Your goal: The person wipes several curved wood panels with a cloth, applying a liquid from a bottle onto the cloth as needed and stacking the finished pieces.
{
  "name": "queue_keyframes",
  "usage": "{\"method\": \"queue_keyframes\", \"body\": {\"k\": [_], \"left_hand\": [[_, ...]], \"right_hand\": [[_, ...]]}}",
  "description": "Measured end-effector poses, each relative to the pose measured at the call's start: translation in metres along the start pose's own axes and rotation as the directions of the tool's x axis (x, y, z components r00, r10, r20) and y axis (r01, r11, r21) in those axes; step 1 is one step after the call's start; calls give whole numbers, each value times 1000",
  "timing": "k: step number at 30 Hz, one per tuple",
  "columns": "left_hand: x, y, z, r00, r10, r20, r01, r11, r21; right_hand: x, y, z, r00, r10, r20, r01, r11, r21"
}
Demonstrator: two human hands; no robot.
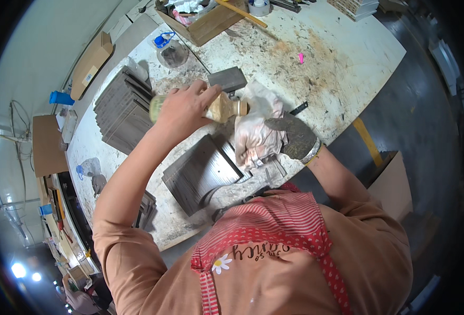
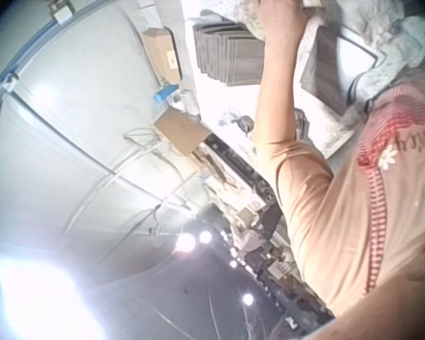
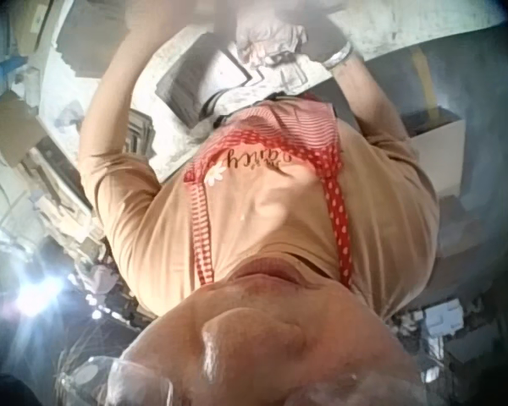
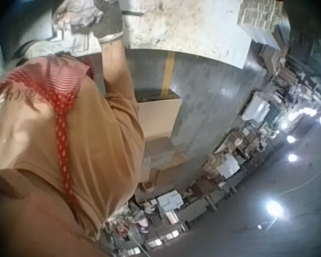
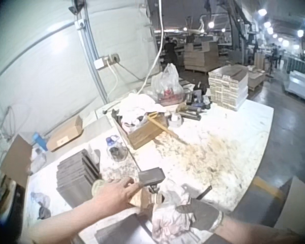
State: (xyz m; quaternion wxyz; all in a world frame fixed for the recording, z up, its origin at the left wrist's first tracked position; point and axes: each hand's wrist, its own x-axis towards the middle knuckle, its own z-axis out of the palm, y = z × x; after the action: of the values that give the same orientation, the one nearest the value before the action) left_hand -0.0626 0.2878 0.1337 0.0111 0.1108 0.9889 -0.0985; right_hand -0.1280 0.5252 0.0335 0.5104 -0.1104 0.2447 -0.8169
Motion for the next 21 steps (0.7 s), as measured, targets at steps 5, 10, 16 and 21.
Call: {"method": "queue_keyframes", "body": {"k": [5,10,16,21], "left_hand": [[72,-36,30,961,-221,-169,106,853,-511],[152,-99,93,810,-530,-251,127,577,-807],[190,-91,145,687,-700,-192,-44,224,-974],[148,-105,136,667,-728,-157,185,366,-912]], "right_hand": [[2,-34,-14,991,-86,-105,96,991,97],[-12,-29,-48,959,-233,-164,229,973,-42],[-36,10,-71,914,-94,-395,200,951,236],[-24,13,-61,892,-343,-296,80,763,-641]]}}
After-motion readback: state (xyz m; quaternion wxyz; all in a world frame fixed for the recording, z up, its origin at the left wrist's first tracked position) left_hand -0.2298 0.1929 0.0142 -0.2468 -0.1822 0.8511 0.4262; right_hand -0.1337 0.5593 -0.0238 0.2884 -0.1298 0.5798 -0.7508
